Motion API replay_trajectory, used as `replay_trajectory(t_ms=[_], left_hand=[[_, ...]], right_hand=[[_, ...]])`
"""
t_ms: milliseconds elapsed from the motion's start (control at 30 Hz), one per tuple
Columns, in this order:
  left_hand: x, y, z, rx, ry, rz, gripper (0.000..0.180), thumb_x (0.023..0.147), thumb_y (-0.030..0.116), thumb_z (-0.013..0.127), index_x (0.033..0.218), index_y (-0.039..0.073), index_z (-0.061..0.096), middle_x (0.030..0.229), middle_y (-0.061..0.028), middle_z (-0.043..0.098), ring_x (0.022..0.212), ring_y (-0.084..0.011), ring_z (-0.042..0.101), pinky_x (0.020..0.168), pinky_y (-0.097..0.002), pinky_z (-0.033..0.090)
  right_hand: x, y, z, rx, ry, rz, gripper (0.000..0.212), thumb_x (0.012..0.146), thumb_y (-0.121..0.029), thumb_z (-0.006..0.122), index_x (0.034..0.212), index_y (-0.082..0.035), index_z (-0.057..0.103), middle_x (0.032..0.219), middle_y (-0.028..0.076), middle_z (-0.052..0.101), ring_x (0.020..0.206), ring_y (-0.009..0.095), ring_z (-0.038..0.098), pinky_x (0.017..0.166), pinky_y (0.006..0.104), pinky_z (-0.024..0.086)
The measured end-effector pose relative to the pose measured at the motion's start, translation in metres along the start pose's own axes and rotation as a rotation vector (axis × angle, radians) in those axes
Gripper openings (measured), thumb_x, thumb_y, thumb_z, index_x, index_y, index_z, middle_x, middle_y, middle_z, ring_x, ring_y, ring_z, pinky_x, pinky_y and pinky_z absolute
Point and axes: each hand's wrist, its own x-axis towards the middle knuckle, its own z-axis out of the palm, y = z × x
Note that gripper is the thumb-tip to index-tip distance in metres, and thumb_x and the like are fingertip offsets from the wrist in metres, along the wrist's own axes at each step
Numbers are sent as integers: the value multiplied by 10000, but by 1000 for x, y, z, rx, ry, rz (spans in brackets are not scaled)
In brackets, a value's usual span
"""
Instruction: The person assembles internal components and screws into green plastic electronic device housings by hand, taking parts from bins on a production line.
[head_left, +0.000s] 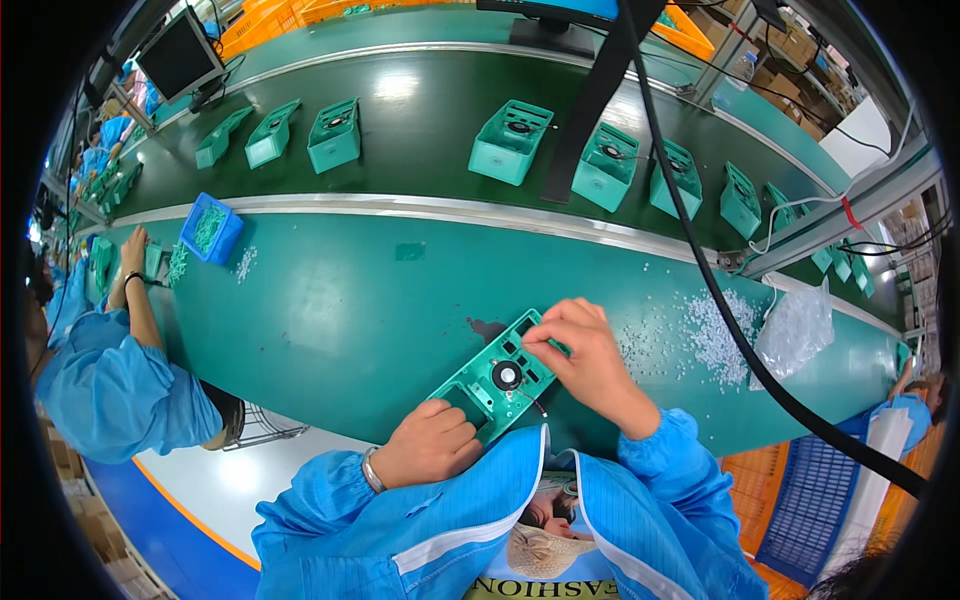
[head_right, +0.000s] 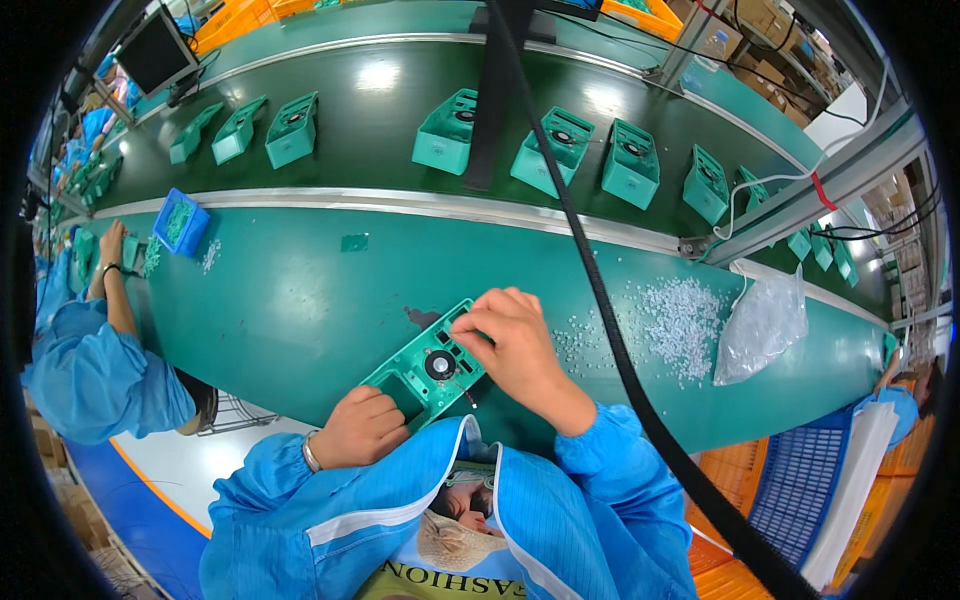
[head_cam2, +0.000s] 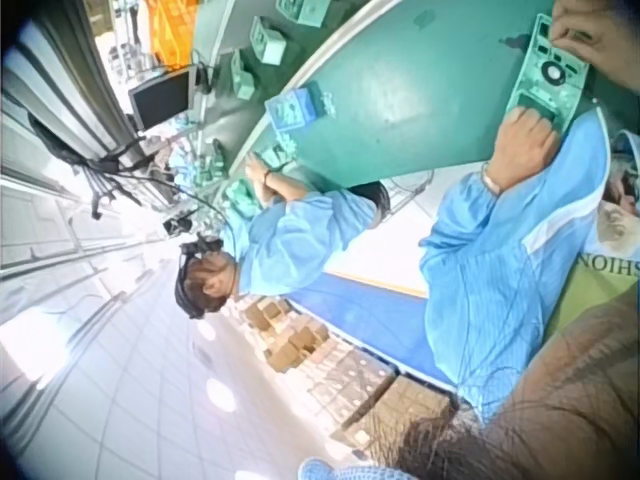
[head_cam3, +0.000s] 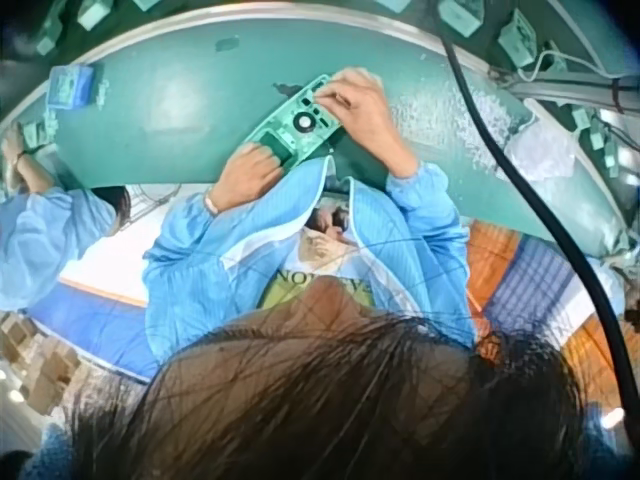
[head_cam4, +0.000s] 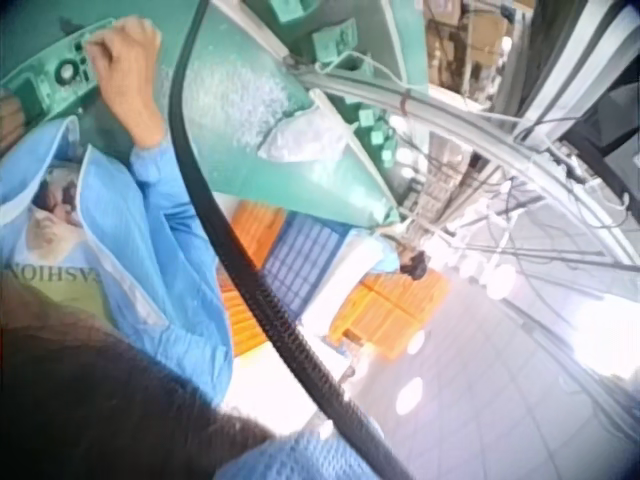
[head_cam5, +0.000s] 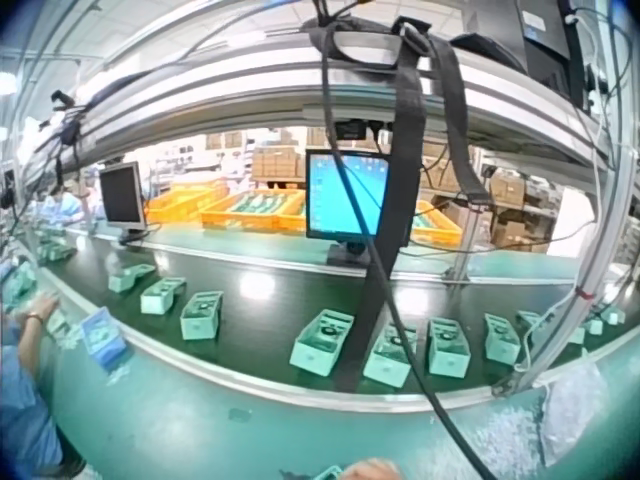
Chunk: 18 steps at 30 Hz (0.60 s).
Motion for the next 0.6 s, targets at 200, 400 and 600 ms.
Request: replay_trajectory(t_ms=[200, 400, 600], left_hand=[[-4, -1, 5, -18, 19, -10, 109, 765, 184, 650, 828, 98, 674, 770, -19, 505, 765, -195, 546, 726, -355, 432], [-5, -1, 11, -30, 82, -19, 117, 770, 187, 704, 820, 89, 663, 786, -32, 541, 768, -199, 553, 727, -359, 436], [-4, -4, 15, -89, 125, -93, 115, 801, 178, 703, 746, 106, 631, 751, -30, 515, 765, -215, 542, 732, -377, 437]], right_hand=[[7, 0, 27, -8, -21, 89, 36, 826, -149, 798, 841, -127, 774, 795, -9, 623, 848, 204, 579, 859, 379, 411], [3, 2, 31, -46, 33, 74, 57, 793, -102, 814, 817, -116, 765, 749, -16, 619, 785, 187, 577, 823, 359, 404], [6, -11, 33, -324, 102, -190, 124, 685, -93, 773, 796, -118, 724, 813, 8, 635, 874, 253, 604, 850, 439, 435]])
